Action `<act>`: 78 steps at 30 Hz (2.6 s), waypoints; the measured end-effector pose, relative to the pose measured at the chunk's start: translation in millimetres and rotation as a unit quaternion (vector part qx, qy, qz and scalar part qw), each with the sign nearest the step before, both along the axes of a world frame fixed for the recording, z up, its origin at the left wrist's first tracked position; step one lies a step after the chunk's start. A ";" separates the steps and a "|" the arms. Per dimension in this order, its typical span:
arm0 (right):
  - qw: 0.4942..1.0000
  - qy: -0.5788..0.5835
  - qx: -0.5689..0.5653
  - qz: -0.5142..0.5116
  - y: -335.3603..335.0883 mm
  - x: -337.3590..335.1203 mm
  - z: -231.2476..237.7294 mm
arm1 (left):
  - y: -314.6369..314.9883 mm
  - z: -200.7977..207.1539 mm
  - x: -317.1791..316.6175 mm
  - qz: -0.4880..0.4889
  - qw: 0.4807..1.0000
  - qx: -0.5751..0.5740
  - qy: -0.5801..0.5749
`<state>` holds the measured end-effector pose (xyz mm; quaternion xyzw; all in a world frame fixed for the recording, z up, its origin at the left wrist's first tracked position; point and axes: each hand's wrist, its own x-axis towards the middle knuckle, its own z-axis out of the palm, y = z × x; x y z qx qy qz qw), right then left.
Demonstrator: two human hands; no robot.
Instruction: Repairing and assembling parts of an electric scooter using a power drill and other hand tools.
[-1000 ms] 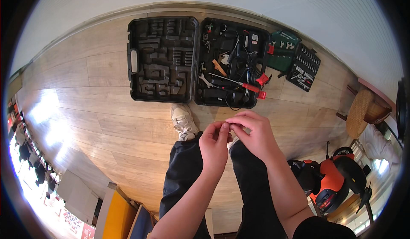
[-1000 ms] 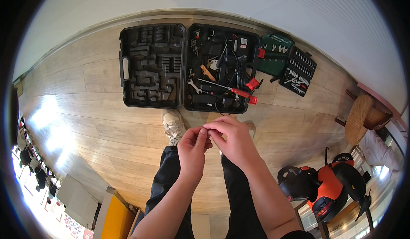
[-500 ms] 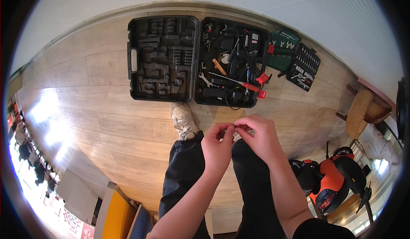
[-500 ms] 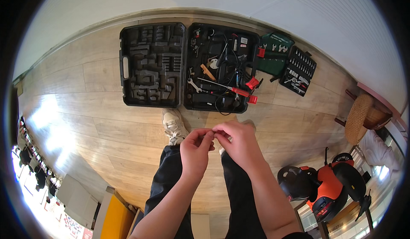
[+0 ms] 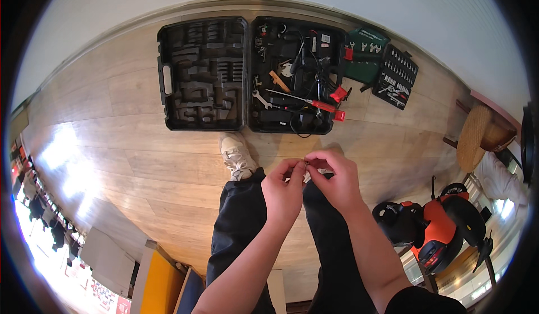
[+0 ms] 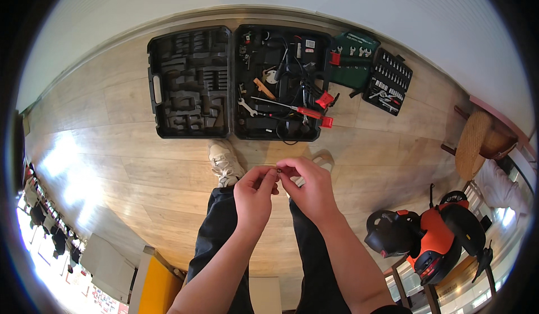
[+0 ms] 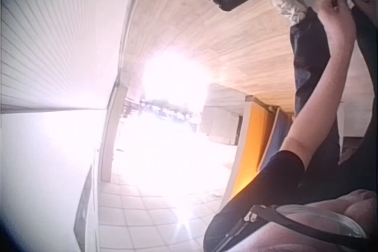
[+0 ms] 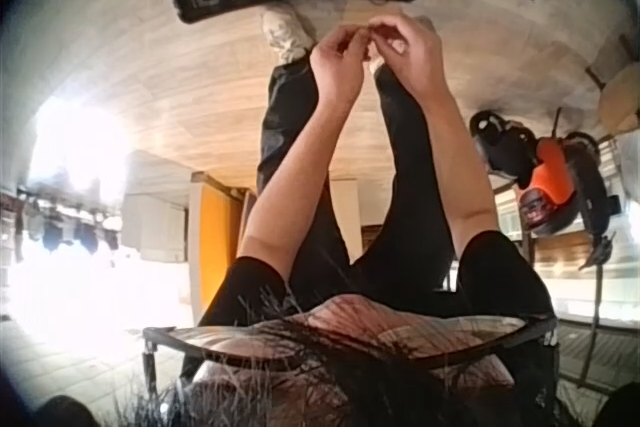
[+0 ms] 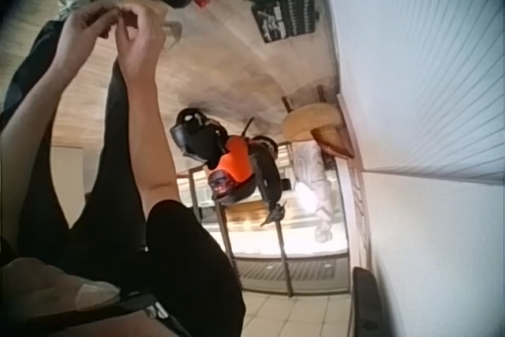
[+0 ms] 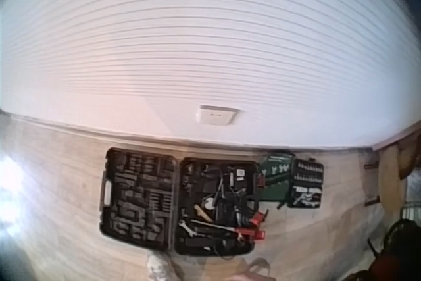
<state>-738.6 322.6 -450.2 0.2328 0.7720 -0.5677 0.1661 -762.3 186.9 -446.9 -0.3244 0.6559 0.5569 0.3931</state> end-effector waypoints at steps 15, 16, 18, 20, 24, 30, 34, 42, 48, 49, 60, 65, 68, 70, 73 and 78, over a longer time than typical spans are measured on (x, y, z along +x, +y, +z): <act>0.996 0.088 0.007 -0.007 27.5 -7.0 11.3 | 18.8 2.1 2.5 0.057 0.989 0.082 0.107; 0.996 0.087 0.007 -0.007 28.7 -6.5 11.0 | 19.7 1.8 3.3 0.049 0.989 0.073 0.119; 0.994 0.107 0.029 0.019 30.6 -5.2 10.1 | 20.3 1.9 3.3 0.041 0.989 0.072 0.119; 0.993 0.107 0.037 0.016 30.3 -6.4 11.7 | 20.6 2.4 3.0 0.034 0.990 0.070 0.119; 0.992 0.113 0.050 0.026 31.0 -8.4 14.4 | 21.7 2.1 3.2 -0.001 0.988 0.052 0.143; 0.996 0.079 -0.007 0.042 37.5 -9.8 11.4 | 19.7 1.1 2.2 -0.042 0.984 0.018 0.173; 0.995 0.072 0.004 0.070 42.7 -12.7 13.1 | 19.9 5.0 -1.9 -0.074 0.974 0.000 0.214; 0.996 0.035 -0.071 -0.036 37.9 -9.9 12.4 | 22.4 11.2 -10.8 -0.097 0.967 -0.004 0.234; 0.992 -0.001 -0.120 -0.038 45.7 -8.0 10.4 | 22.9 11.6 -10.3 -0.077 0.968 0.032 0.238; 0.992 -0.001 -0.120 -0.038 46.6 -8.1 11.3 | 22.9 11.5 -10.1 -0.073 0.966 0.042 0.242; 0.956 -0.086 -0.257 -0.109 49.4 -8.6 13.0 | 24.1 11.9 -8.0 -0.089 0.966 0.028 0.242; 0.949 -0.098 -0.271 -0.127 46.9 -7.2 11.6 | 25.6 11.7 -9.3 -0.116 0.953 0.020 0.278; 0.945 -0.112 -0.276 -0.137 48.7 -6.7 11.5 | 26.4 11.6 -9.0 -0.146 0.943 -0.003 0.301; 0.942 -0.122 -0.278 -0.141 50.4 -5.6 11.5 | 27.8 14.2 -9.7 -0.157 0.942 -0.021 0.296; 0.943 -0.119 -0.277 -0.137 50.7 -5.6 11.8 | 28.1 12.2 -8.8 -0.173 0.928 -0.046 0.327; 0.944 -0.142 -0.272 -0.120 50.6 -4.7 9.1 | 26.4 9.7 -6.8 -0.213 0.903 -0.064 0.367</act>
